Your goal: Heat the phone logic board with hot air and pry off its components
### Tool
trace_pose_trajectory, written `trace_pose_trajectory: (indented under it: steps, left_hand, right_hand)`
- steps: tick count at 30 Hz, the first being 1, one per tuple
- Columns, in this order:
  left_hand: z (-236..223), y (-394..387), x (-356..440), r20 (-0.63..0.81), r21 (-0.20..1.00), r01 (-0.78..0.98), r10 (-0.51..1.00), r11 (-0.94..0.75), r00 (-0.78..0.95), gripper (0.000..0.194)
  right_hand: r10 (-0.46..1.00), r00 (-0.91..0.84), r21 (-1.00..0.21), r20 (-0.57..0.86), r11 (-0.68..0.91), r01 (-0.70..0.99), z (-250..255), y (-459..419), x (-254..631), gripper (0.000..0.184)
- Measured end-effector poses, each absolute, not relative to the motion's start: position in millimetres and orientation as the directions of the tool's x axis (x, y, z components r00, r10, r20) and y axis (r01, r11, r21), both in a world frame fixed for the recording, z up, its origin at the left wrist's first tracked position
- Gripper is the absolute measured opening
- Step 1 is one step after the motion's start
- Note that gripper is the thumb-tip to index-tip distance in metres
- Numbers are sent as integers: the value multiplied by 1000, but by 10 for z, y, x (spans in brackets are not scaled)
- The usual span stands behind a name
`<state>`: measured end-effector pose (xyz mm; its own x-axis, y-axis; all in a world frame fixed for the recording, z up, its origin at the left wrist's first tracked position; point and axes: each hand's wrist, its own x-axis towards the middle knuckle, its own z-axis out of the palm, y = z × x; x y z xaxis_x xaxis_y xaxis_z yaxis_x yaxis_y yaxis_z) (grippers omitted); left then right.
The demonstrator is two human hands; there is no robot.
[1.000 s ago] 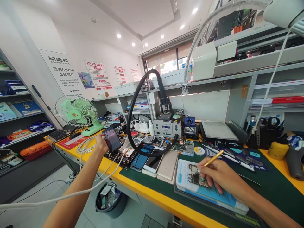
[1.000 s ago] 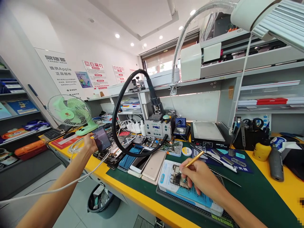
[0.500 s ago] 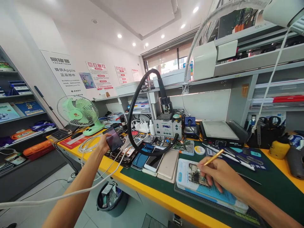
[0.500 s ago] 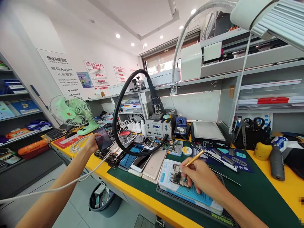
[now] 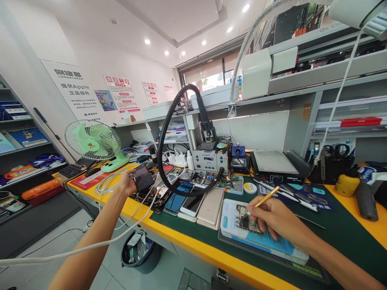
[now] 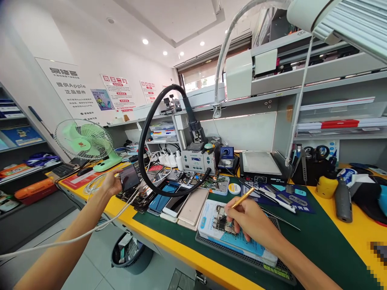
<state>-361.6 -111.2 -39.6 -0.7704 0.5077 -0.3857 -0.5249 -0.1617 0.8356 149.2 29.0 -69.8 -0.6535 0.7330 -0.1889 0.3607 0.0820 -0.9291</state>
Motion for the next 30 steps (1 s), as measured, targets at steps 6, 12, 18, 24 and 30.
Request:
trace_pose_trajectory:
  steps: [6,12,18,24,30]
  left_hand:
    - [-451,-1152,-3607,-395,806,-570,570,-161,-720,33]
    - [-500,-1143,-3629,-414,792,-593,585,-146,-697,34]
    - [-510,-1126,-3637,-429,782,-607,583,-142,-690,34]
    - [-517,-1145,-3631,-408,780,-604,596,-166,-692,33]
    - [-511,-1148,-3616,-408,781,-602,592,-168,-695,33]
  right_hand:
    - [734,-651,-922,-195,90,377,-674,280,1497,26]
    - [731,-651,-926,-205,71,371,-687,285,1486,24]
    - [734,-648,-925,-204,71,372,-707,292,1492,29]
    - [736,-646,-924,-205,72,375,-728,310,1482,30]
    - [733,-646,-917,-213,79,391,-721,305,1492,29]
